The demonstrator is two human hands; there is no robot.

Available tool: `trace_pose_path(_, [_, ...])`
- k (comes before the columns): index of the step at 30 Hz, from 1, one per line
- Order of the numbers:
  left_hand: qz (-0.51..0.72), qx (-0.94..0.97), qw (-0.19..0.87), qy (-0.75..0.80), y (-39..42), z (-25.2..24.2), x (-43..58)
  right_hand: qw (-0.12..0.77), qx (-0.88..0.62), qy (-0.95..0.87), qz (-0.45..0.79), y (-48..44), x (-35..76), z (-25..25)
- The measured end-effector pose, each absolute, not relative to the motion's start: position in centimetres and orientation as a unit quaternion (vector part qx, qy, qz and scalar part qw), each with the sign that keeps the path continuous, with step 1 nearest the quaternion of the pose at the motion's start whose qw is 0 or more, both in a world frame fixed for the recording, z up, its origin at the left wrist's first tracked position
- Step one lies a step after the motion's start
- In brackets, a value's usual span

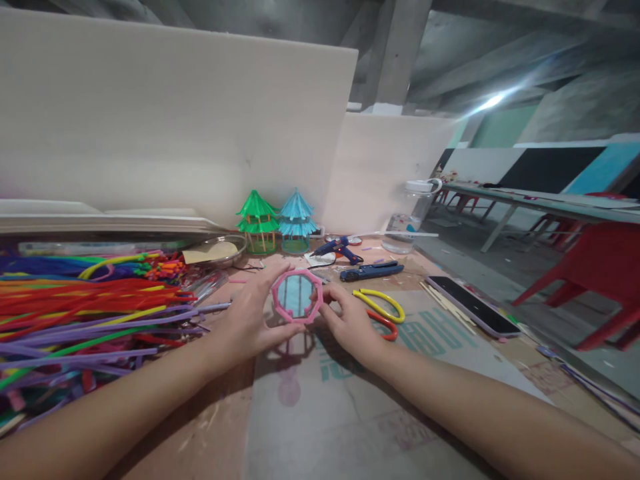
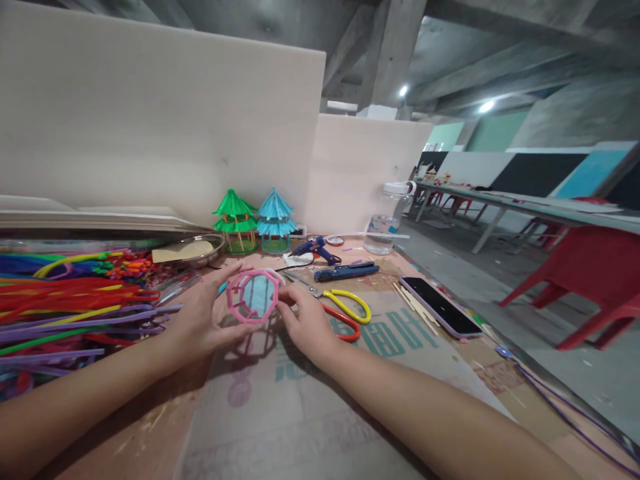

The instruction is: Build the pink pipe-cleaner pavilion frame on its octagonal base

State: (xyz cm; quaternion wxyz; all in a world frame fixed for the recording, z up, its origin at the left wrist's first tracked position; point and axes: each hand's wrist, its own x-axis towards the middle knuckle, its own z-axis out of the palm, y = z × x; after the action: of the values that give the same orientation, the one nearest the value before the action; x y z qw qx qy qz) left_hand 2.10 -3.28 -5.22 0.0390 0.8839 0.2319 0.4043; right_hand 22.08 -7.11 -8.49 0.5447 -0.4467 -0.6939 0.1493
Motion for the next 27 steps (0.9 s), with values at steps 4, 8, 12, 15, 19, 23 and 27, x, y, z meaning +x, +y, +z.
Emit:
trace_pose_path(4, [0.417,0.853,0.138,0.283,-3.3,-5.1,2.2,0.544,-0.444,-0.695,0.152,-7.3,22.0,-8.3])
trace_pose_path(8, [0.4,0.848,0.178,0.297,-2.4,-6.1,2.3,0.528,-0.457,-0.682,0.219,-6.9,21.9,-8.5])
trace_pose_path(12, [0.387,0.848,0.208,0.296,-1.3,-7.8,2.4,0.539,-0.453,-0.653,0.279,-6.3,21.9,-8.8])
trace_pose_path(15, [0.379,0.851,0.23,0.282,-1.1,-8.5,2.5,0.535,-0.454,-0.653,0.286,-6.2,21.9,-8.8])
trace_pose_path(19, [0.358,0.862,0.214,0.289,-1.4,-8.3,2.4,0.528,-0.458,-0.66,0.273,-6.4,21.9,-8.7])
trace_pose_path(23, [0.352,0.867,0.202,0.289,-1.4,-8.2,2.4,0.533,-0.458,-0.653,0.281,-6.4,21.9,-8.9])
trace_pose_path(27, [0.38,0.839,0.26,0.291,-1.0,-8.2,2.7,0.558,-0.466,-0.633,0.266,-6.7,21.9,-8.8])
